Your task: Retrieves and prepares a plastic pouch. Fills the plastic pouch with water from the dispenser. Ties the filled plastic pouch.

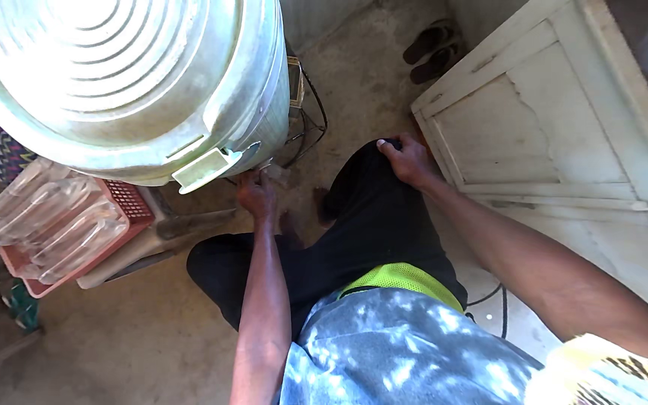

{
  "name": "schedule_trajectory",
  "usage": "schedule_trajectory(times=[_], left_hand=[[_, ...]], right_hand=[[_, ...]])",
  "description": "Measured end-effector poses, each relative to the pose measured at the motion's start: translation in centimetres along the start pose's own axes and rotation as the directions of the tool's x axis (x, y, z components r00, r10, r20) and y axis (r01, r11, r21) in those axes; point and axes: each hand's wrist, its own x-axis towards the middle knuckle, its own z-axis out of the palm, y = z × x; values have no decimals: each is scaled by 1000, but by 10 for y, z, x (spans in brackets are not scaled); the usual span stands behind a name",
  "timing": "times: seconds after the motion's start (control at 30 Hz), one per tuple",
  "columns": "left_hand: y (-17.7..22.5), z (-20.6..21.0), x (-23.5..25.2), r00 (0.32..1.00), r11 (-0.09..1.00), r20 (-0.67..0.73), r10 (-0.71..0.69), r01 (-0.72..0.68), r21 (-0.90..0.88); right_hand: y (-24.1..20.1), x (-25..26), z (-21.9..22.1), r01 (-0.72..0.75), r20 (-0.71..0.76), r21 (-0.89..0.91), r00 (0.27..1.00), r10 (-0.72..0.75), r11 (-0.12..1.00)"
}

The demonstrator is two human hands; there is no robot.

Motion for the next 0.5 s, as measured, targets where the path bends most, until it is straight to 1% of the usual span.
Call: schedule_trajectory(times=[0.23,0.3,0.37,0.4,0.43,0.47,0.5], left_hand=[[0,0,-2,1000,1000,4,-6,6,-12],[1,-2,-2,1000,1000,14,-19,19,-9],[1,-3,-3,999,999,28,-31,31,-11],[1,-2,-3,998,999,41,-38,38,-8],[0,-3,-3,997,999,62,-46,46,9],[0,-5,-4,993,998,101,-57,54,34],[1,-8,-5,988,997,140,-65,60,40]], right_hand=[[-4,-3,-1,6,-4,-9,1000,-6,1000],[-7,-6,0,4,-13,-87,1000,-5,996],[-18,-15,3,13,-16,-253,1000,-17,967],[-23,-20,5,50,-11,-349,998,-58,936],[-27,-23,10,136,-7,-428,988,-154,893],[-29,-25,16,258,13,-467,958,-285,846],[-34,-25,24,367,49,-458,920,-390,809]])
